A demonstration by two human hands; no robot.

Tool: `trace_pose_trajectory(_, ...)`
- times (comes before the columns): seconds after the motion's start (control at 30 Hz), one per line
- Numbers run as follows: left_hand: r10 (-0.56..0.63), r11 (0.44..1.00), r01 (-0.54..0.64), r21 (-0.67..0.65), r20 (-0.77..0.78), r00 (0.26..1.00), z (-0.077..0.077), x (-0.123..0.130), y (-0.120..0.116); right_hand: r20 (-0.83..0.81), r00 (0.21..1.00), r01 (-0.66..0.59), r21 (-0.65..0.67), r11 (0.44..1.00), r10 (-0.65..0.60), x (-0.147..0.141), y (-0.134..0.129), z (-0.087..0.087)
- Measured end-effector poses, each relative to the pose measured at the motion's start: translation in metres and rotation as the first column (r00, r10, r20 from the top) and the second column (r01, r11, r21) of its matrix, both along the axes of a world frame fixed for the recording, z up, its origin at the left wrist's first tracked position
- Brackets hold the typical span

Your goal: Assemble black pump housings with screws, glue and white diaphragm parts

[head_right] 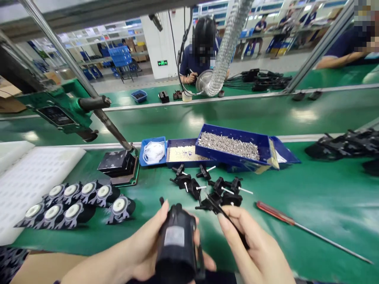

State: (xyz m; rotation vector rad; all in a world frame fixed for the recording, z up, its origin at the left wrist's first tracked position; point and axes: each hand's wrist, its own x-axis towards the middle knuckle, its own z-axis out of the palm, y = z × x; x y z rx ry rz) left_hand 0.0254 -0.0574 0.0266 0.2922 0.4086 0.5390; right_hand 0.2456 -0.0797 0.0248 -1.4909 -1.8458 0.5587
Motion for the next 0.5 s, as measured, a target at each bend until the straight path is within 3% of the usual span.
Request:
trace_pose_trajectory(0.13,0.091,0.992,-0.09,0.091,-0.018,0.996,0.009,0.002,-0.009,-0.072,0.996,-0.064,-0.081,0.995,0.058,0.006,-0.001,-0.01)
trace_pose_trajectory(0.27,-0.019,0.996,0.017,-0.093,-0.021,1.0,0.001,0.005,-0.001,-0.136,0.989,-0.091,-0.201,0.975,0.064,0.007,-0.003,-0.01)
trace_pose_trajectory(0.33,-0.09,0.976,0.069,-0.206,-0.093,0.992,-0.006,0.008,0.007,-0.112,0.99,-0.113,-0.229,0.967,0.089,0.007,-0.003,-0.006)
trace_pose_trajectory(0.5,-0.117,0.964,0.047,-0.261,-0.263,0.958,-0.01,0.011,0.018,0.039,0.978,-0.199,-0.085,0.976,0.203,0.002,0.001,0.01)
